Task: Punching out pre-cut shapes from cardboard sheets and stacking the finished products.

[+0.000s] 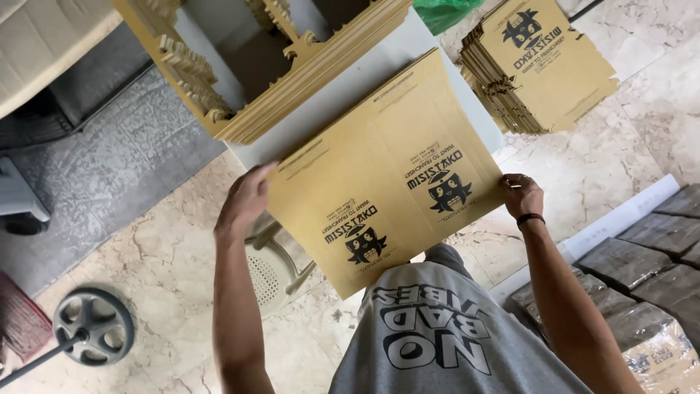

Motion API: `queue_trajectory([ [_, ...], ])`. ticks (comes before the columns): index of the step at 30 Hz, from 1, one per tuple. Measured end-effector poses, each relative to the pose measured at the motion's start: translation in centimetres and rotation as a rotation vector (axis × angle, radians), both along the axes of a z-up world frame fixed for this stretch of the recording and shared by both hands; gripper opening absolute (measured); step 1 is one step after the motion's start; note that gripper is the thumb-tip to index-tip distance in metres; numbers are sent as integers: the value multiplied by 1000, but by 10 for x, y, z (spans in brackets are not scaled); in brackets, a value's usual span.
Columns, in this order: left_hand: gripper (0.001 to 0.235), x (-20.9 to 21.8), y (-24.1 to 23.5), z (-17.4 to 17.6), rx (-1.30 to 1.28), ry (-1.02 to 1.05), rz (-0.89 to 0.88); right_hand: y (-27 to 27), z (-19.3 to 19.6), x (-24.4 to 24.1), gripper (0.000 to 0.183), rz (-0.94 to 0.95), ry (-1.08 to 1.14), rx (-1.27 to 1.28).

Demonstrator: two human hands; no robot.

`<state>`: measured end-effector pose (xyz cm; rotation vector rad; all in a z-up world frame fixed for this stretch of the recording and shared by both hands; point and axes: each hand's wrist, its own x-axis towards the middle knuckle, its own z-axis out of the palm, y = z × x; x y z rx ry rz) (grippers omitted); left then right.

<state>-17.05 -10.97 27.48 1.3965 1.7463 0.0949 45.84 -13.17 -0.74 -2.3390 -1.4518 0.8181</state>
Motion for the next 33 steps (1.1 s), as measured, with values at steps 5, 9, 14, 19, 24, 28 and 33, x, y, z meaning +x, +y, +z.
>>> queue_trajectory([
  [5, 50, -23, -18, -54, -100, -49, 84, -20, 7, -5, 35, 6, -47, -2],
  [9, 54, -21, 7, -143, -153, 290, 21, -18, 45, -43, 35, -233, 148, 27],
  [14, 57, -2, 18, -177, -88, 503, -32, -28, 35, -45, 58, -586, 504, 112],
  [19, 50, 56, 58, -175, 83, 409, -101, -30, 40, -45, 65, -620, 596, 79],
  [24, 49, 116, 119, -223, 165, 275, -162, -43, 41, -41, 60, -682, 567, 61],
  [28, 48, 153, 129, -259, 103, 160, -147, -73, 16, -32, 61, -977, 754, 65],
  [33, 49, 158, 114, -221, 89, 160, -174, -75, -6, -14, 49, -1016, 667, 161],
])
